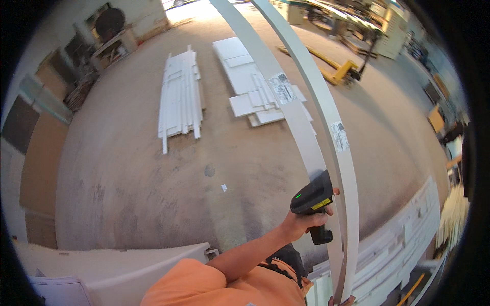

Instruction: The person repeatedly picks up white wooden planks from a pile on the floor, scans them with a handheld barcode scanner, and places them on a black worktable. The person continues this cycle for multiple planks.

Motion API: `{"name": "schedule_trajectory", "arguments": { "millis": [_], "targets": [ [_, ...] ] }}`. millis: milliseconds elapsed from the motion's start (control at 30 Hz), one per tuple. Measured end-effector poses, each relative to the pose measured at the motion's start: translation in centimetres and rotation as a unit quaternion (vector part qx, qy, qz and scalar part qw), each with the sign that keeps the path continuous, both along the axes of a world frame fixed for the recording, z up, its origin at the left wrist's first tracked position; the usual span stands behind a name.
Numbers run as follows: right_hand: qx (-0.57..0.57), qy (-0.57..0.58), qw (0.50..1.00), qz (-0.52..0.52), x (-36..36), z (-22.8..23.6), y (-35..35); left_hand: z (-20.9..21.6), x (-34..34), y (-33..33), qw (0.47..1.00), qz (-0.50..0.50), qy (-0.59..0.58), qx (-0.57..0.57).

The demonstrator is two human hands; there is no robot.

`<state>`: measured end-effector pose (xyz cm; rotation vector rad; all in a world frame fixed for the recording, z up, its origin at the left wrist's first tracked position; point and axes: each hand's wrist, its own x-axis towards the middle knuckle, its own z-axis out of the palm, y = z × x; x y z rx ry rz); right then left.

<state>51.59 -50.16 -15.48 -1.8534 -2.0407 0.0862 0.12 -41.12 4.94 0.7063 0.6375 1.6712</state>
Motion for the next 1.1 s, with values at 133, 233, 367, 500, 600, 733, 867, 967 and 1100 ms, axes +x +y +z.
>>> {"name": "schedule_trajectory", "arguments": {
  "millis": [133, 233, 367, 500, 600, 733, 867, 967, 1100],
  "targets": [
    [-0.036, -0.014, 0.996, 0.082, -7.7, 4.4, 4.1, 0.0, -5.1, -1.2, 0.996, 0.080, 0.008, 0.035],
    [-0.170, 0.381, 0.908, -0.035, -12.8, 4.6, 7.8, 0.3, -9.5, -2.3, 0.991, 0.129, 0.033, 0.014],
    [-0.244, 0.285, 0.925, 0.065, -17.4, 2.8, 15.4, -0.1, -15.3, -0.4, 0.981, 0.189, 0.011, -0.029],
    [-0.101, 0.000, 0.963, 0.248, -22.5, 2.2, 22.5, 0.8, -22.1, 0.5, 0.972, 0.233, 0.009, -0.022],
    [-0.156, -0.031, 0.965, 0.206, -28.6, 2.3, 27.5, 1.9, -26.8, 0.6, 0.960, 0.278, 0.007, -0.017],
    [-0.195, -0.142, 0.939, 0.245, -38.5, 5.5, 30.3, 1.8, -33.6, -0.6, 0.945, 0.326, 0.005, -0.025],
    [-0.199, -0.058, 0.892, 0.402, -51.1, 8.8, 30.2, -1.5, -42.2, -2.2, 0.921, 0.387, 0.034, -0.026],
    [-0.310, 0.051, 0.835, 0.451, -62.1, 12.5, 28.4, -5.7, -49.6, -3.3, 0.887, 0.454, 0.016, -0.087],
    [-0.517, 0.132, 0.764, 0.362, -77.3, 14.4, 21.4, -10.3, -57.7, -10.1, 0.829, 0.532, 0.059, -0.160]
  ]
}}
